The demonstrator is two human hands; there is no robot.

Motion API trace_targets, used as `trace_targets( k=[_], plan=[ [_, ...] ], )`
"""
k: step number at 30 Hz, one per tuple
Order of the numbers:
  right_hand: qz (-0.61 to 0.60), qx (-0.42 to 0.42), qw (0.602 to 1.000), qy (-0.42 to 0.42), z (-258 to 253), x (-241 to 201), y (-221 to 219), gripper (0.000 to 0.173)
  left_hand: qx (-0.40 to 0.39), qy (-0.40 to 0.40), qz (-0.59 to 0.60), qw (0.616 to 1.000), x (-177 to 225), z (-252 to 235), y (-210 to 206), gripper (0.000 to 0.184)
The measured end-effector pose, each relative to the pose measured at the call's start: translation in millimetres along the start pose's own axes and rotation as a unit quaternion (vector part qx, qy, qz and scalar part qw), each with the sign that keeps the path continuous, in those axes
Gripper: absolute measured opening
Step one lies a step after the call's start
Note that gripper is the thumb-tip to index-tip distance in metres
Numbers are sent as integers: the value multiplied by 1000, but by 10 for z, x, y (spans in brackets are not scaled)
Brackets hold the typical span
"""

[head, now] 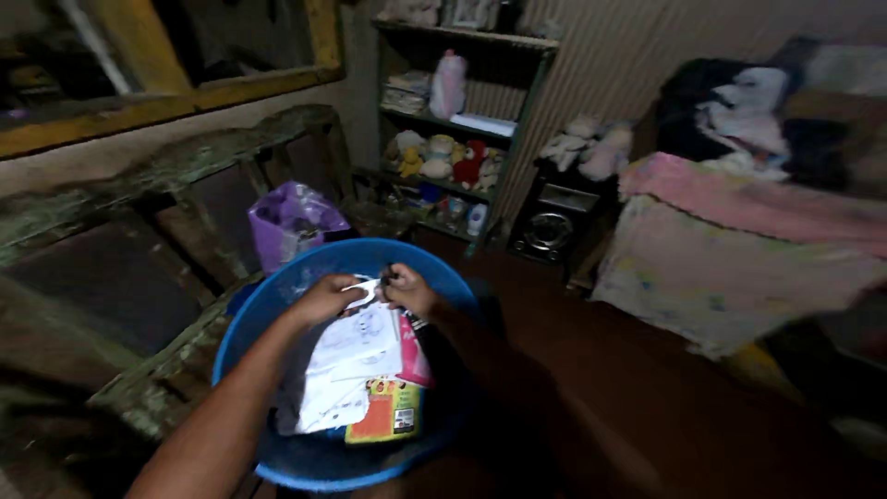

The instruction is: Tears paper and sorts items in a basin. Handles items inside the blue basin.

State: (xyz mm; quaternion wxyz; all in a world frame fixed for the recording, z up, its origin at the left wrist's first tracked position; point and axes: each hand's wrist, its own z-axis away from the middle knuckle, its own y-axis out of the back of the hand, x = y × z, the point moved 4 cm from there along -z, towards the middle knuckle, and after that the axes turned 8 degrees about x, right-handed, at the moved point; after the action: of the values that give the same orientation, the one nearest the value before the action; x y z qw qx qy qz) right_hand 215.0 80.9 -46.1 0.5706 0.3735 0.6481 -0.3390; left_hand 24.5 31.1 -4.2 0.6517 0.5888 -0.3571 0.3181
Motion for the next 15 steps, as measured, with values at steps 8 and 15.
trace_targets(
  k=[8, 15],
  plan=[
    [-9, 8, 1000, -7, 75, -34, -23, 60, -20, 2, -25, 999, 46, 43, -98, 22],
    [-103, 114, 988, 29, -6, 41, 99, 54, 9, -6, 85, 996, 120, 88, -74, 30]
  ],
)
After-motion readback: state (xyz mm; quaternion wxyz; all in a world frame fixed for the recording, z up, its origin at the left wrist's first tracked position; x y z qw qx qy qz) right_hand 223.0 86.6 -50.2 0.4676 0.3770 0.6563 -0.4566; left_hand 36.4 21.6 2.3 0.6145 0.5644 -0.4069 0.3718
